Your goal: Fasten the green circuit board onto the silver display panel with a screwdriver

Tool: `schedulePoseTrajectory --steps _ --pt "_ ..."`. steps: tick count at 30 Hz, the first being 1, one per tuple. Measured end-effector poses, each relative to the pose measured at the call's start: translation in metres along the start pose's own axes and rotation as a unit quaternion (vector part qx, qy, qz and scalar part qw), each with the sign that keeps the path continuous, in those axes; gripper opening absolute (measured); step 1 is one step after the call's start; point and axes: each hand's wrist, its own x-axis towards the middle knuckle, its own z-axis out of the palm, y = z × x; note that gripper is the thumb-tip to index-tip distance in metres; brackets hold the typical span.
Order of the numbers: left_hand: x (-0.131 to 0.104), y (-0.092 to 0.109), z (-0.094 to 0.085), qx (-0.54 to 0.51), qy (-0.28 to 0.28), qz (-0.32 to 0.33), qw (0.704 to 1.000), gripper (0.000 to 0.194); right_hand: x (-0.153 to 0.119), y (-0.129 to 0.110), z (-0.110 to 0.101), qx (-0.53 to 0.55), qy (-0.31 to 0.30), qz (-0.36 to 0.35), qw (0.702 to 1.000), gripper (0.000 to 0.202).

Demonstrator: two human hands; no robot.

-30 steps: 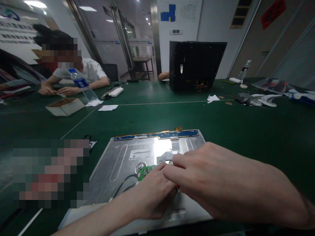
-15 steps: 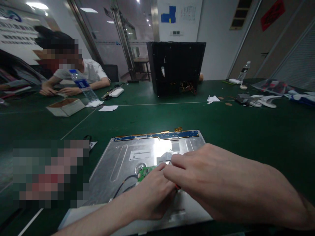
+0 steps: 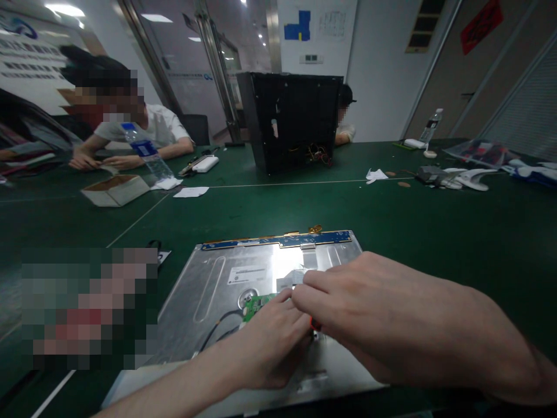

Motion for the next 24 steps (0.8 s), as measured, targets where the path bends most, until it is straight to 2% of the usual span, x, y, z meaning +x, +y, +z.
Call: schedulePoseTrajectory --steps 5,13,16,20,24 --pt "0.001 0.0 -0.0012 -0.002 -0.003 0.007 1.0 0.05 0.0036 0.0007 0.0015 -0.001 -0.012 0.037 0.999 0.007" --pt "0.0009 0.0004 -0.0003 -0.001 0.004 -0.007 1.0 0.039 -0.0006 -0.0013 -0.0019 0.004 -0.017 0.004 1.0 0.025" --pt "0.0008 0.0001 0.0013 0.004 0.007 -0.008 1.0 0.039 0.0012 -0.0006 0.0 -0.007 -0.007 0.009 1.0 0.022" --pt "0.0016 0.001 0.0005 0.006 0.007 -0.001 1.0 0.041 0.0041 0.0004 0.0008 -0.009 -0.008 0.04 0.999 0.008" --pt "0.001 0.0031 -0.0024 0.011 0.01 -0.002 1.0 0.039 0.0024 -0.0007 -0.0011 0.008 -0.017 0.03 0.999 0.013"
